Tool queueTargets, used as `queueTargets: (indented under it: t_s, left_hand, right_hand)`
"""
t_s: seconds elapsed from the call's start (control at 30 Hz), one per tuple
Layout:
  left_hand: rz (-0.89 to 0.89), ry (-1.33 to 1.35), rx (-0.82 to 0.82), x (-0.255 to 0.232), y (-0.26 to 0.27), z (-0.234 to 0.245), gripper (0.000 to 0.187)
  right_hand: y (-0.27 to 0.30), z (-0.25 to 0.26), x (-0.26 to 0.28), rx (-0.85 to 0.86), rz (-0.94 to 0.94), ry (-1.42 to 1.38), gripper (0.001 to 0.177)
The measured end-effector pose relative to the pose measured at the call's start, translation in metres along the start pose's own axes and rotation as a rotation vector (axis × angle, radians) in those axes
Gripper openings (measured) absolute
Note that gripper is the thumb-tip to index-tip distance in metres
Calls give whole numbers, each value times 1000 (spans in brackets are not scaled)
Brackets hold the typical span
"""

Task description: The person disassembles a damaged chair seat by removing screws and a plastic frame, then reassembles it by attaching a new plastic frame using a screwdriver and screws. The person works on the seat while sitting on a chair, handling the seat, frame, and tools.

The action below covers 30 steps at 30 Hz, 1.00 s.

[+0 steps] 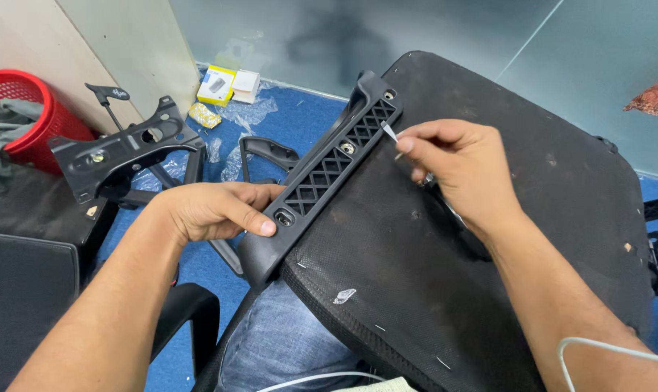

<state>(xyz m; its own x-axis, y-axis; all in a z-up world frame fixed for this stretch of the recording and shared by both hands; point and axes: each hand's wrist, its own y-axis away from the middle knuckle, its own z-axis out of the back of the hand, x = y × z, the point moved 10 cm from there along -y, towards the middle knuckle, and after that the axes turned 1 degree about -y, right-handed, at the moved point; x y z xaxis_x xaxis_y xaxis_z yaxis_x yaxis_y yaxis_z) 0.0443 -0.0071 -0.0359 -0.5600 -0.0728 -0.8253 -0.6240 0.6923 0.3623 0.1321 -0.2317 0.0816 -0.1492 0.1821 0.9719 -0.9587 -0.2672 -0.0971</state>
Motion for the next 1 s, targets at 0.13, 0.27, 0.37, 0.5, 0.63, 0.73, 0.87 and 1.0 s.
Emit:
queueTargets:
  t_s: [0.13,0.27,0.37,0.5,0.63,0.73,0.87,1.0]
  left_hand:
    - [-6,-36,35,-3,0,-6,101]
    - [-3,-80,33,-3,-1,-11,103]
    - [6,-154,14,-2,-2,-13,104]
    - [0,-211,8,-4,-4,-14,104]
    - [16,-248,-31,-2,-3,-6,102]
    - [-3,-286,-24,-2,-5,-3,98]
    - [-19,-327,-19,-2,-7,1,96]
    - [-36,-315,-2,-2,-9,4,95]
  right_hand:
    - [10,-60,-4,273,-69,-53,19]
    - [19,-96,-10,462,-164,-109,27]
    - [23,-111,-10,540,-140,-110,29]
    - [26,-116,-8,542,-128,-177,26]
    - [29,-113,-7,529,-99,29,22]
    - [29,-113,-1,521,-46,86,20]
    - [26,-108,4,494,-8,112,20]
    - [25,-108,-1,511,-56,43,19]
